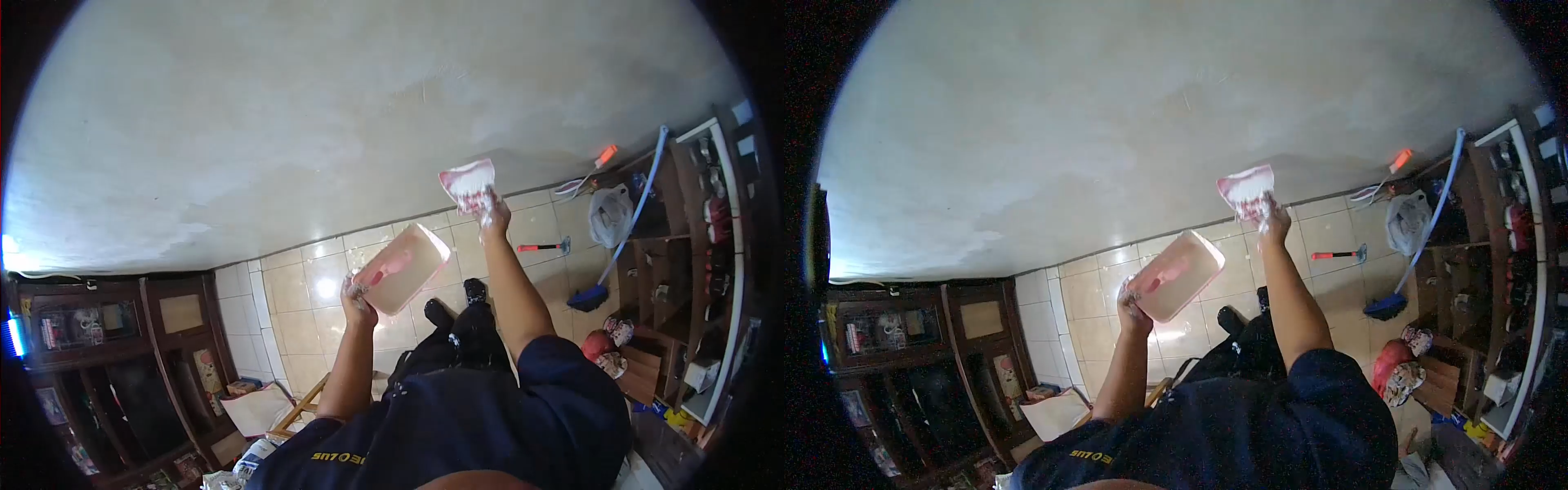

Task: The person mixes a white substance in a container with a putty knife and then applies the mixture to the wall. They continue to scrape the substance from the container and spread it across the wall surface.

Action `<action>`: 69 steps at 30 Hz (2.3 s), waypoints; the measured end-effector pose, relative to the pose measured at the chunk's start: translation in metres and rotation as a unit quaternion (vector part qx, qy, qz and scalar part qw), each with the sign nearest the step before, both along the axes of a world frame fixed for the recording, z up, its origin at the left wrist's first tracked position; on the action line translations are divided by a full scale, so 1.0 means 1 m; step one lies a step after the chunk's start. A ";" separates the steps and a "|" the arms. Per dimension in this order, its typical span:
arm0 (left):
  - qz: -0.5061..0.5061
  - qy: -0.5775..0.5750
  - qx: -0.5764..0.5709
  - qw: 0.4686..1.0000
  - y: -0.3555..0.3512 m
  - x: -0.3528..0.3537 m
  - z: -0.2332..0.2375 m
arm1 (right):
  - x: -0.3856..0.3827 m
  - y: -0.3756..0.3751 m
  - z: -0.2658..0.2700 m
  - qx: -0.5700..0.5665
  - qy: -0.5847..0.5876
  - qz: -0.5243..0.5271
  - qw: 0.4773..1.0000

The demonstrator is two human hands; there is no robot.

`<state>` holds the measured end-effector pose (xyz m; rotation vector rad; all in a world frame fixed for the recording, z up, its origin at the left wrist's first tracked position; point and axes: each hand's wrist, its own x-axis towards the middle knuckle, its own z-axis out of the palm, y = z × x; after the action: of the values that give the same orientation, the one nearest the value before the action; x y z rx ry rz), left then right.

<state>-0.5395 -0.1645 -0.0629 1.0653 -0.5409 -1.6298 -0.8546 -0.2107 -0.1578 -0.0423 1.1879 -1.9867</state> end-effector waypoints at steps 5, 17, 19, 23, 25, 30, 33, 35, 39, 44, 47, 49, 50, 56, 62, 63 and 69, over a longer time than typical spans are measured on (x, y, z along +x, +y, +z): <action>-0.004 0.033 0.021 0.999 0.011 -0.006 0.033 | 0.012 0.109 0.114 0.007 0.091 0.035 0.995; -0.079 0.112 0.007 0.991 0.022 -0.043 0.062 | 0.055 0.173 0.227 -0.065 0.831 0.224 0.504; -0.075 0.090 -0.033 0.993 0.027 -0.044 0.070 | 0.060 0.173 0.254 -0.047 0.831 0.256 0.492; -0.049 0.115 -0.006 0.992 0.028 -0.050 0.072 | 0.049 0.170 0.268 -0.066 0.809 0.295 0.504; -0.053 0.129 -0.021 0.990 0.030 -0.054 0.075 | 0.041 0.167 0.270 -0.064 0.811 0.317 0.489; -0.045 0.157 0.009 0.986 0.033 -0.061 0.092 | 0.027 0.160 0.272 -0.039 0.792 0.390 0.469; -0.038 0.174 0.009 0.984 0.032 -0.063 0.088 | 0.021 0.153 0.277 -0.097 0.798 0.350 0.481; -0.043 0.181 -0.002 0.982 0.031 -0.063 0.085 | 0.016 0.153 0.270 -0.096 0.813 0.308 0.484; -0.031 0.155 -0.008 0.987 0.030 -0.066 0.083 | 0.012 0.155 0.277 -0.085 0.827 0.261 0.490; -0.037 0.139 -0.007 0.990 0.030 -0.066 0.087 | 0.006 0.166 0.280 -0.020 0.796 0.318 0.515; -0.031 0.140 -0.038 0.989 0.032 -0.064 0.092 | 0.005 0.166 0.285 -0.035 0.771 0.305 0.558; -0.027 0.132 -0.051 0.990 0.032 -0.065 0.088 | 0.003 0.163 0.246 0.080 0.716 0.257 0.644; -0.020 0.124 -0.065 0.990 0.032 -0.065 0.087 | 0.002 0.161 0.219 0.190 0.643 0.203 0.714; -0.011 0.089 -0.133 0.987 0.038 -0.065 0.072 | 0.008 0.162 0.208 0.222 0.114 0.459 0.853; -0.034 0.105 -0.095 0.989 0.037 -0.058 0.072 | 0.009 0.167 0.237 0.131 0.082 0.473 0.867; -0.035 0.093 -0.120 0.988 0.037 -0.057 0.071 | 0.009 0.166 0.242 0.138 0.066 0.478 0.865; -0.037 0.100 -0.187 0.977 0.036 -0.050 0.066 | 0.027 0.157 0.302 0.181 0.197 0.458 0.848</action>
<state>-0.5899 -0.1287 0.0028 0.6030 -0.7243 -1.5966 -0.8276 -0.0538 0.1439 -0.7185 1.4130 -0.9089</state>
